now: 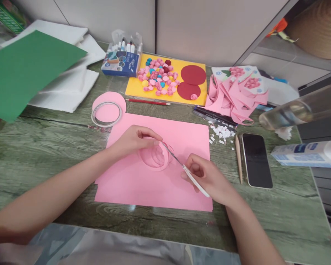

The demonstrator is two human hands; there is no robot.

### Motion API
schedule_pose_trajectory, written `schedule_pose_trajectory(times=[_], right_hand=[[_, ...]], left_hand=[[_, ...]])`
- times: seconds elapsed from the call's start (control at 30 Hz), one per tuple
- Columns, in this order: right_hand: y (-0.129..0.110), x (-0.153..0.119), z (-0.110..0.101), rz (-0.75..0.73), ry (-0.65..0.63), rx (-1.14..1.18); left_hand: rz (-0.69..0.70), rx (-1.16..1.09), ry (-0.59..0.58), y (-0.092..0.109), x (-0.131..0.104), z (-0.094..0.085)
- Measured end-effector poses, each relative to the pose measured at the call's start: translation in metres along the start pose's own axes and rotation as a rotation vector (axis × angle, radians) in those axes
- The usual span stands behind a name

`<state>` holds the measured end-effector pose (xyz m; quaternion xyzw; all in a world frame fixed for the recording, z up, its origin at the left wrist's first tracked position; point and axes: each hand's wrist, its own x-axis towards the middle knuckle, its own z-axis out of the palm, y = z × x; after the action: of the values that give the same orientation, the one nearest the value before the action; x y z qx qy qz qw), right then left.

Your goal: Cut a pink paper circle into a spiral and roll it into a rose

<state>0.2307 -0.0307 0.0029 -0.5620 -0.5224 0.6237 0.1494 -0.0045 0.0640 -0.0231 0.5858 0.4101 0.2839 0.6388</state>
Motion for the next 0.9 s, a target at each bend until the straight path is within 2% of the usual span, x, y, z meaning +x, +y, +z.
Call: schedule_pose_trajectory(times=[0.67, 0.8, 0.9], right_hand=[[-0.003, 0.001, 0.000, -0.011, 0.014, -0.053], [-0.004, -0.005, -0.009, -0.019, 0.090, -0.073], [-0.003, -0.012, -0.023, -0.008, 0.229, -0.107]], left_hand=[[-0.004, 0.011, -0.015, 0.001, 0.000, 0.000], [-0.013, -0.006, -0.010, 0.001, 0.000, -0.001], [-0.025, -0.012, -0.009, 0.001, 0.000, -0.002]])
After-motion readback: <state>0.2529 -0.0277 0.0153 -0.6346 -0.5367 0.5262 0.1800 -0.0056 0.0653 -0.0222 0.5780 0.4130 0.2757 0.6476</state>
